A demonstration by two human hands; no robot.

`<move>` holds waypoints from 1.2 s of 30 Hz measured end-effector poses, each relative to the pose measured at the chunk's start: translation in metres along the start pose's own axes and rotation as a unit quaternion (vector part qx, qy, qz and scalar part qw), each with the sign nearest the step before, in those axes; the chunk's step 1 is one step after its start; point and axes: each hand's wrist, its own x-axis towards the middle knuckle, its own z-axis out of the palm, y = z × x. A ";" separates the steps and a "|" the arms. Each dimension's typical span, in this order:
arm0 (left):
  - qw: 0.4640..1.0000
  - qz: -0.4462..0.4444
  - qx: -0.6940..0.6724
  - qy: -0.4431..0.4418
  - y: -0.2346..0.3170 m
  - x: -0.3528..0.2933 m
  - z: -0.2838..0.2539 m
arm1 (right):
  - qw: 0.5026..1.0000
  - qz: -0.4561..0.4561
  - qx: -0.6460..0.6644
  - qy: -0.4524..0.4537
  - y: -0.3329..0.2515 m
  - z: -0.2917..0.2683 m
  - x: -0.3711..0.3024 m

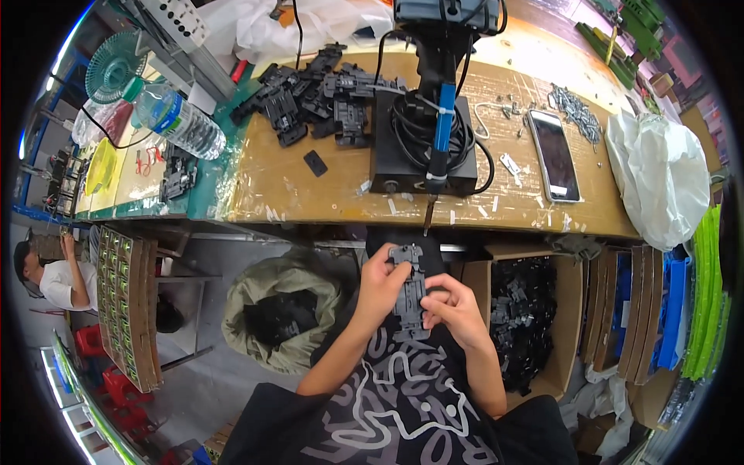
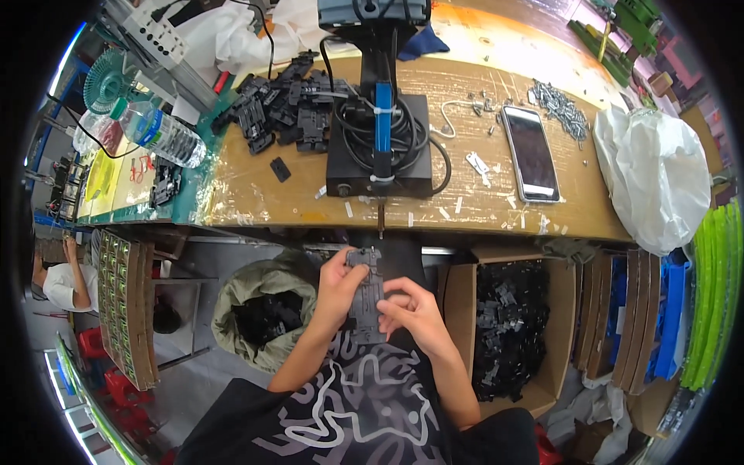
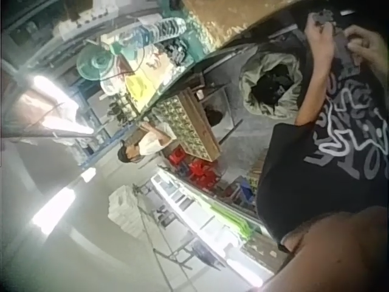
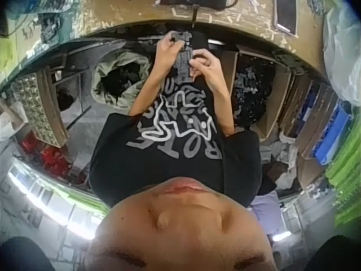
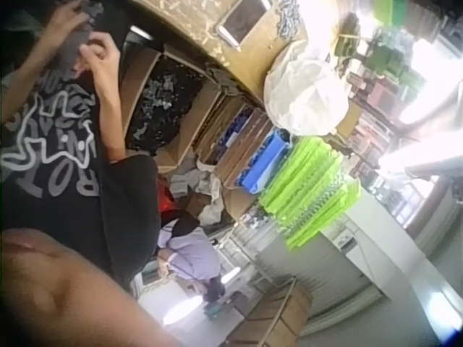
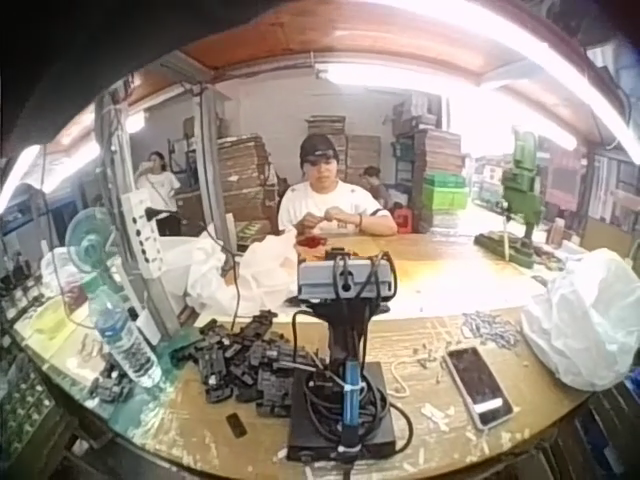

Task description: The person assembles plastic casings by attaching small metal components by hand and pressing them against a mounted hot iron tip.

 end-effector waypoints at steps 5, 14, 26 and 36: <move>1.000 -0.008 -0.014 -0.012 0.008 0.008 0.007 | 0.998 -0.058 0.028 0.030 -0.003 0.001 0.002; 0.999 -0.017 -0.020 -0.025 0.014 0.009 0.012 | 0.996 -0.073 0.030 0.043 -0.012 0.006 -0.003; 0.998 -0.022 -0.049 -0.020 0.021 0.010 0.015 | 0.995 -0.087 0.027 0.045 -0.018 0.010 -0.003; 1.000 -0.010 -0.001 -0.010 0.012 0.015 0.009 | 0.996 -0.072 0.020 0.038 -0.011 0.001 0.009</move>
